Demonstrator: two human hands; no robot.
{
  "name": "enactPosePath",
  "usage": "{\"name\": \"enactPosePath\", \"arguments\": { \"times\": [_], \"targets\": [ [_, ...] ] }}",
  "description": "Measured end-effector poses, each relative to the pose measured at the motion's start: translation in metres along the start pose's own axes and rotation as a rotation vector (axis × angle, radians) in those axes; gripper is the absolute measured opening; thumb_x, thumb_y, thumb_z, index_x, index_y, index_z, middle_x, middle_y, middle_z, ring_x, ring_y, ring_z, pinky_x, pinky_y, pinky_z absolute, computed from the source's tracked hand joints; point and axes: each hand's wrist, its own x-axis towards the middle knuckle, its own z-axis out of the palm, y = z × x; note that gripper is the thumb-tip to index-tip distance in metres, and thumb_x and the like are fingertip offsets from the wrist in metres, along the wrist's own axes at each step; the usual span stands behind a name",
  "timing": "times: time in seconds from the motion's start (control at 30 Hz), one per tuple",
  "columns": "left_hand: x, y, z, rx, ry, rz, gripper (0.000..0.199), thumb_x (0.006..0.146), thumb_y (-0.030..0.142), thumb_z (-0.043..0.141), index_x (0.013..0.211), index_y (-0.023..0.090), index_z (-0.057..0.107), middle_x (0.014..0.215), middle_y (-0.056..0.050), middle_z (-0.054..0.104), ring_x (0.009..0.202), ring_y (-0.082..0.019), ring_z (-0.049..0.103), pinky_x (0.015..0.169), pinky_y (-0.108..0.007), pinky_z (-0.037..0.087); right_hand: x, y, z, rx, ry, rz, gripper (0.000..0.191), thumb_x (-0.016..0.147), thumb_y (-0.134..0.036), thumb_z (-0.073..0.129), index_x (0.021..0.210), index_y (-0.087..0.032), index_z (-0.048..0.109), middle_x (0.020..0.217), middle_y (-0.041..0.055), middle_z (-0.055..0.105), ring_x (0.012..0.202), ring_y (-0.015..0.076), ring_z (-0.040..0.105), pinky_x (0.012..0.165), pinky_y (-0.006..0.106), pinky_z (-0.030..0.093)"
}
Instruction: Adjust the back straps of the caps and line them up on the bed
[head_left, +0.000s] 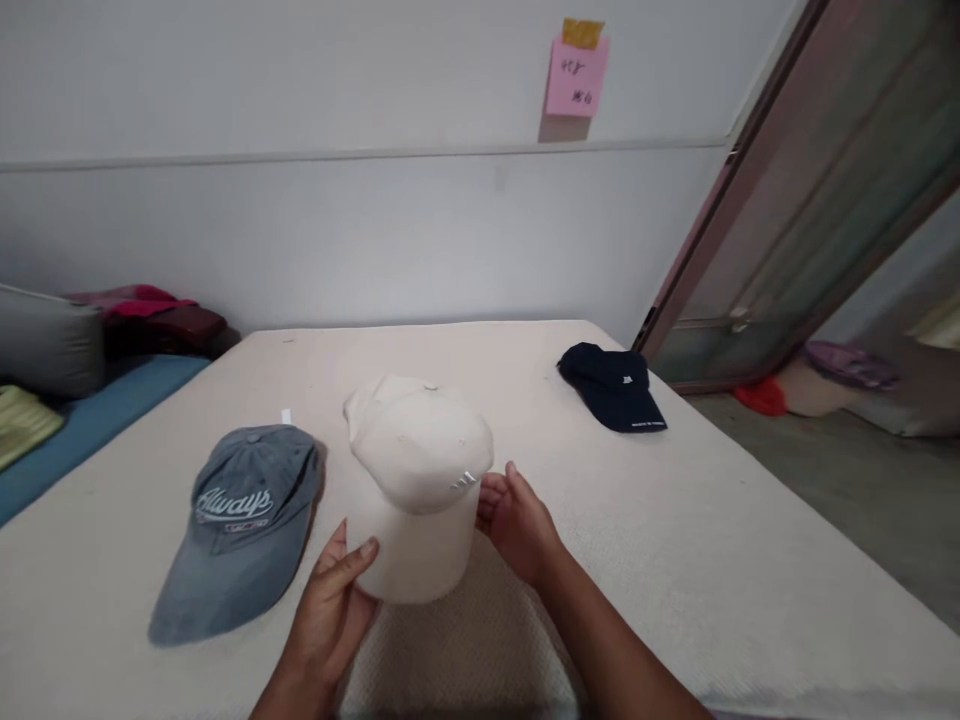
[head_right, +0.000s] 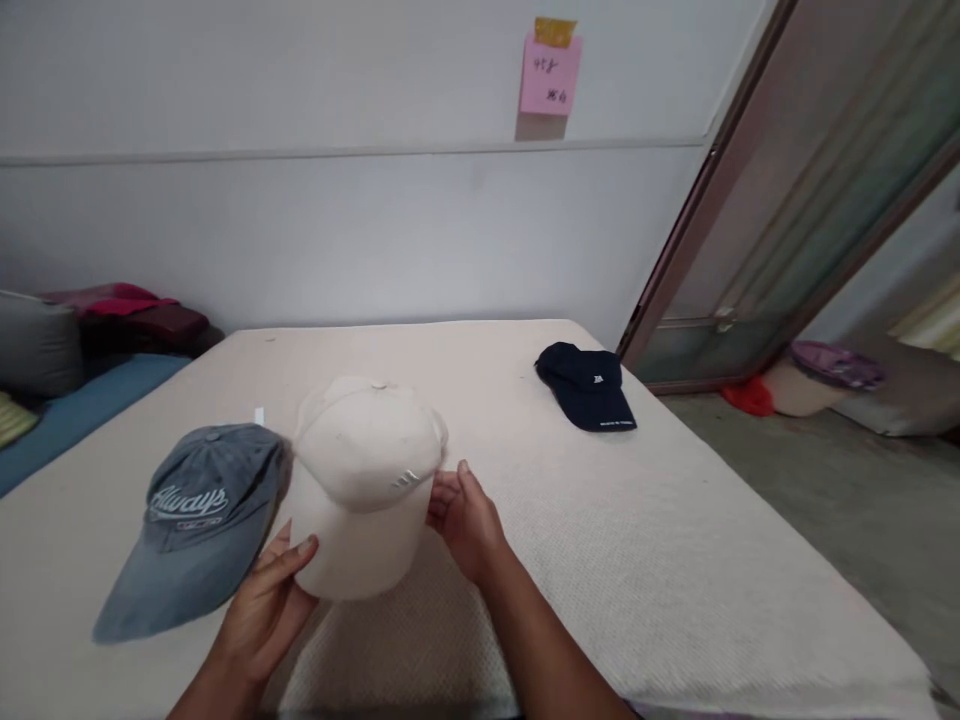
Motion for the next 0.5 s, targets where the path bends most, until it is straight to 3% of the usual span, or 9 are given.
{"name": "enactPosePath", "arguments": {
  "times": [0.2, 0.27, 0.4, 0.5],
  "targets": [
    [-0.009, -0.018, 0.009, 0.204, -0.353, -0.243, 0.054, 0.064, 0.006, 0.072, 0.115, 0.018, 0.063, 0.101, -0.011, 0.071, 0.096, -0.027, 0.064, 0.083, -0.035, 0.050, -0.021, -0.028, -0.013, -0.017, 0.040, -0.120, 0.026, 0.079, -0.044, 0.056, 0.092, -0.023, 0.066, 0.086, 0.0037, 0.065, 0.078, 0.0188, 0.054, 0.070, 0.030, 0.040],
    [-0.011, -0.020, 0.008, 0.231, -0.392, -0.310, 0.048, 0.061, 0.004, 0.074, 0.106, 0.018, 0.069, 0.093, -0.010, 0.074, 0.088, -0.026, 0.066, 0.080, -0.034, 0.051, -0.030, -0.031, -0.016, -0.034, 0.055, -0.128, 0.021, 0.077, -0.039, 0.060, 0.087, -0.021, 0.067, 0.081, 0.0030, 0.063, 0.073, 0.0173, 0.051, 0.067, 0.029, 0.040],
    [-0.006, -0.015, 0.001, -0.040, -0.389, -0.263, 0.022, 0.064, 0.022, 0.076, 0.085, 0.026, 0.076, 0.081, -0.001, 0.076, 0.072, -0.020, 0.070, 0.078, -0.028, 0.053, -0.048, -0.029, -0.014, -0.058, -0.019, -0.083, 0.020, 0.080, -0.033, 0.057, 0.086, -0.017, 0.066, 0.082, 0.0045, 0.061, 0.074, 0.0156, 0.050, 0.067, 0.027, 0.039],
    [0.002, -0.003, -0.005, -0.214, -0.472, -0.245, 0.023, 0.074, 0.037, 0.065, 0.092, 0.027, 0.075, 0.087, 0.000, 0.076, 0.075, -0.021, 0.071, 0.084, -0.031, 0.051, -0.059, -0.025, -0.014, -0.082, -0.111, -0.018, 0.016, 0.078, -0.023, 0.056, 0.088, -0.015, 0.066, 0.080, 0.0042, 0.061, 0.069, 0.0131, 0.050, 0.063, 0.024, 0.037]
  ]
}}
